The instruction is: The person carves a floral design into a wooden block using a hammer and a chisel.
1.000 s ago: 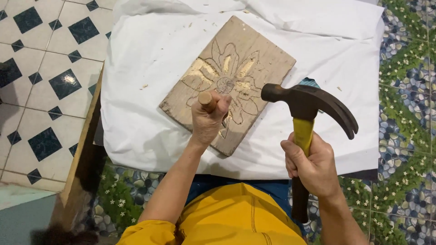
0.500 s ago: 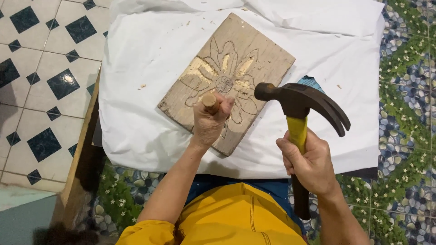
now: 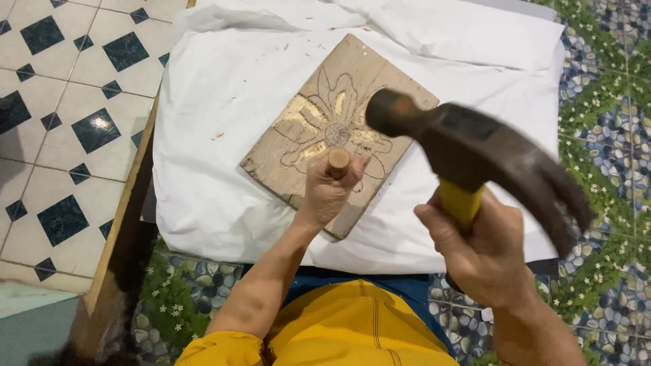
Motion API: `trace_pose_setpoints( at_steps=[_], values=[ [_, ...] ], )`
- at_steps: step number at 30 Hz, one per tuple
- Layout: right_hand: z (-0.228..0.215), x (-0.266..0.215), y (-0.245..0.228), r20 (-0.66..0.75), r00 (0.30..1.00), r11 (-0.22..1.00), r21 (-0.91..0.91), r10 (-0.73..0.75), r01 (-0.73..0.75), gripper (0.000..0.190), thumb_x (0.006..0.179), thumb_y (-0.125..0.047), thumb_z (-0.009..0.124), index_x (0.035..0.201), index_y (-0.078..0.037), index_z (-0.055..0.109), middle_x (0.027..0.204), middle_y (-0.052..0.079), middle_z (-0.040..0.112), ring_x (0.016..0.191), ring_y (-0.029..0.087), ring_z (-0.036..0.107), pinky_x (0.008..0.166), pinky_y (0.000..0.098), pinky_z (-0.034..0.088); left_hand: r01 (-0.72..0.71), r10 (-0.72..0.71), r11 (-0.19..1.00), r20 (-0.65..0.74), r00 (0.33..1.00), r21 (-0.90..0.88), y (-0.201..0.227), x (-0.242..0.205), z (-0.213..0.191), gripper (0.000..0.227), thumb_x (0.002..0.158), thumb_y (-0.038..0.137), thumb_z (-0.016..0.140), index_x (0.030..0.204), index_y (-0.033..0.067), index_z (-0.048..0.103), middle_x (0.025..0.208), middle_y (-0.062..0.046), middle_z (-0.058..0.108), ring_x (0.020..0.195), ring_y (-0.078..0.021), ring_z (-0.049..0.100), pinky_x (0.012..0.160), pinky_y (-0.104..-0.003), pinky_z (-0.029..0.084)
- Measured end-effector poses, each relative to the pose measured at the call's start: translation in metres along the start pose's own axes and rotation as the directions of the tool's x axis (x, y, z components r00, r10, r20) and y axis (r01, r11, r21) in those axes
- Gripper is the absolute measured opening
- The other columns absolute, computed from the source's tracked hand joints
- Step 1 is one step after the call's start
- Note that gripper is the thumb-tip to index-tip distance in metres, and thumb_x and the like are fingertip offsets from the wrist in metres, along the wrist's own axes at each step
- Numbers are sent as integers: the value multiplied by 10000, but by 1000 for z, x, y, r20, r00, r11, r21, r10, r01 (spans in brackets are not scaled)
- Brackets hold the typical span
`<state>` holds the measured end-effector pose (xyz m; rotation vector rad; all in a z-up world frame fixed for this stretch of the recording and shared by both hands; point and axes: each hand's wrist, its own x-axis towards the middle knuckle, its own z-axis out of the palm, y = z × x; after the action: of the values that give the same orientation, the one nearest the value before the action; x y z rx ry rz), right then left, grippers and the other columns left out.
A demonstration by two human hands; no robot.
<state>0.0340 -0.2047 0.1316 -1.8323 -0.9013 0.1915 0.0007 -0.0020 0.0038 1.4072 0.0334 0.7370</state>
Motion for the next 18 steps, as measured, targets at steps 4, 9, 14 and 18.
trace_pose_setpoints(
  at_steps=[4,9,14,18],
  values=[
    [6,-5,43,212,975,984,-178,60,-22,105,942,-173,646,914,-72,643,653,38,606,441,122,490,375,253,412,64,-65,997,-20,998,-43,6,0,0,206,946,95,693,746,79,648,642,71,513,535,-36,394,483,-197,348],
    [6,-1,19,133,991,997,-72,-19,28,105,896,-63,691,965,-69,612,682,1,538,507,102,449,463,237,390,0,1,998,5,1000,-57,10,1,1,340,943,46,669,658,93,489,625,71,426,538,-49,344,484,-213,334],
    [9,-5,32,159,987,995,-104,20,-4,78,921,-95,676,962,-62,618,672,2,536,495,103,464,449,254,398,-25,27,999,44,999,-37,18,2,1,270,937,23,662,701,83,544,625,58,463,539,-63,388,537,-217,427],
    [16,-3,29,152,988,978,-202,-27,58,190,917,-111,709,1065,-23,627,690,15,537,510,130,443,484,291,364,27,-27,999,-12,1000,-17,17,-1,2,328,941,52,668,645,79,529,619,79,451,530,-44,365,469,-225,342]
  ],
)
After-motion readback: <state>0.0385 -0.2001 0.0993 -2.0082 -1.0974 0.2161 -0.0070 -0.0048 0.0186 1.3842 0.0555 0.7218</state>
